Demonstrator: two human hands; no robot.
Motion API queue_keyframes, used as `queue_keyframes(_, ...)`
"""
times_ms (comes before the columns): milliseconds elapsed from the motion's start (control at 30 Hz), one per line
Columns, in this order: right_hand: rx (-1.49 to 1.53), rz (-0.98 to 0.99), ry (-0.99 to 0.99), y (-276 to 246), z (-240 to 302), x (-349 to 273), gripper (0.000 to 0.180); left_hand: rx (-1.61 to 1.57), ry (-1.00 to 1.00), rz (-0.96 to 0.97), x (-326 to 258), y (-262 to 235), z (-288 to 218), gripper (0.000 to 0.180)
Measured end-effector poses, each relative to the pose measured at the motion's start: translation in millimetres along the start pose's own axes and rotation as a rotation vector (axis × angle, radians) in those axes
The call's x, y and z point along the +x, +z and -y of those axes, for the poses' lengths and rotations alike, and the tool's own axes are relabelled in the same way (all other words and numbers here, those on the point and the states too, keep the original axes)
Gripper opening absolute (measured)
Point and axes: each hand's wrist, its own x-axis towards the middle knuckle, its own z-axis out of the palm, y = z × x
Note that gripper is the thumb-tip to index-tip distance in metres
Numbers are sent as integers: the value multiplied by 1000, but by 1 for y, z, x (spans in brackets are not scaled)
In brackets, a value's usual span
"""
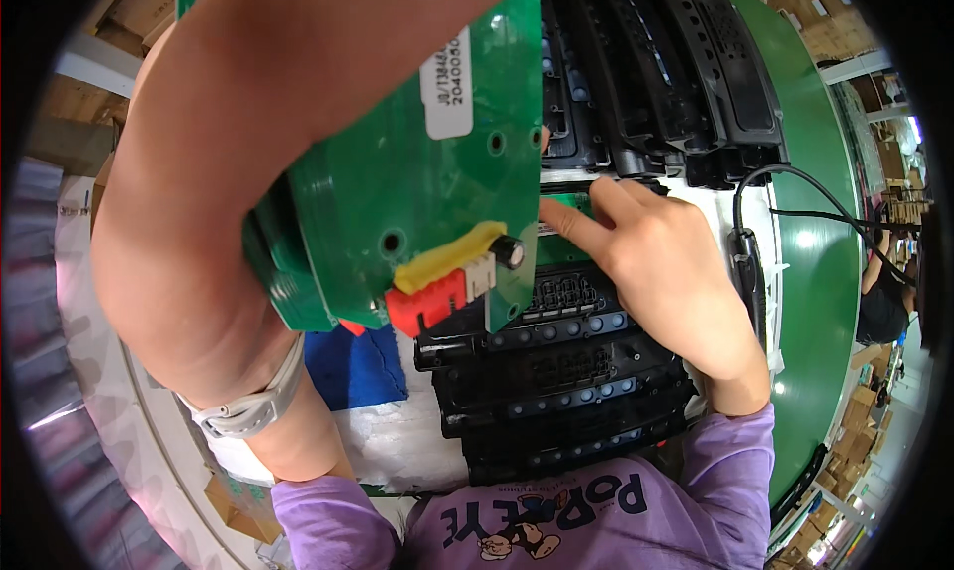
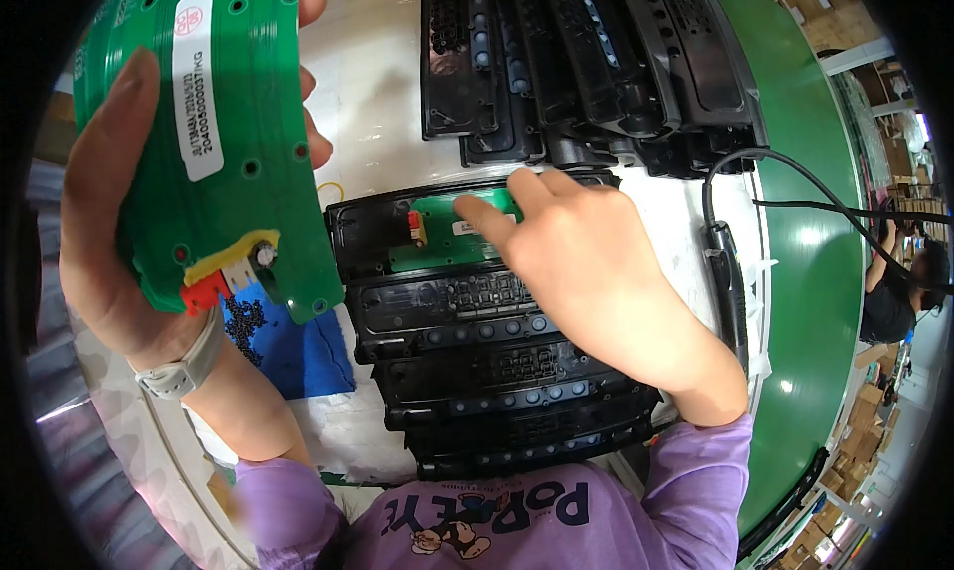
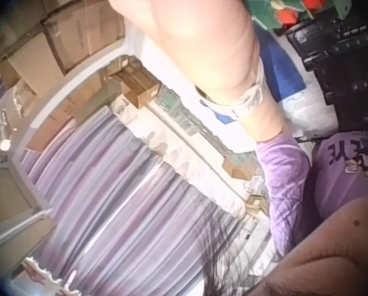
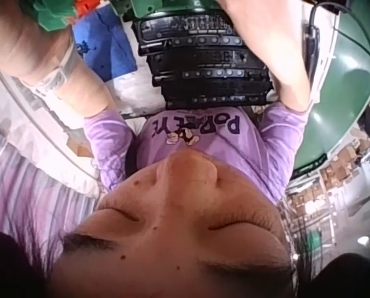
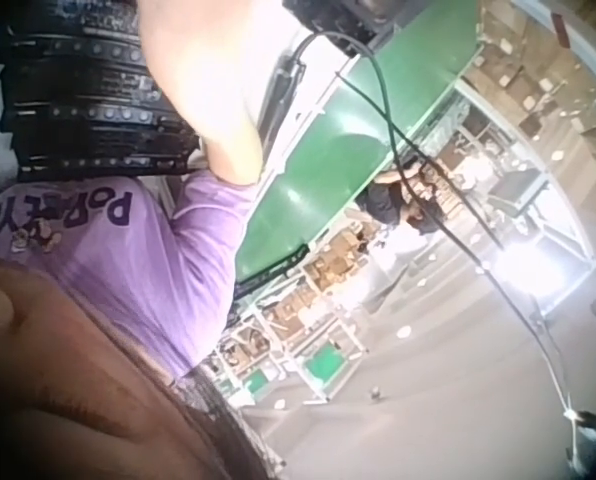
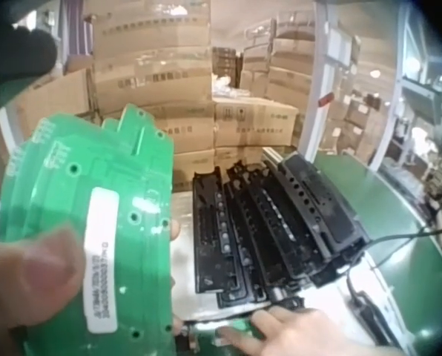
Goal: Assembling components and securing parts with screws on printer toner cartridges at a workbench.
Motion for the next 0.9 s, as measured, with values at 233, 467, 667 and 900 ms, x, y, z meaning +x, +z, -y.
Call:
queue_keyframes(233, 10, 127, -51, 3, -6, -5, 37, -16, 1, 4, -8, -13, 8, 42)
queue_keyframes(467, 109, -327, -135, -7, -11, 5, 27, -26, -3, -12, -5, -19, 18, 37)
queue_keyframes(667, 118, -764, -619, -31, -48, 5, 55, 288, -205, 324, 12, 11, 14, 23)
queue_keyframes(900, 250, -630, -281, -34, -7, 3, 67, 409, -182, 497, 16, 8, 24, 17)
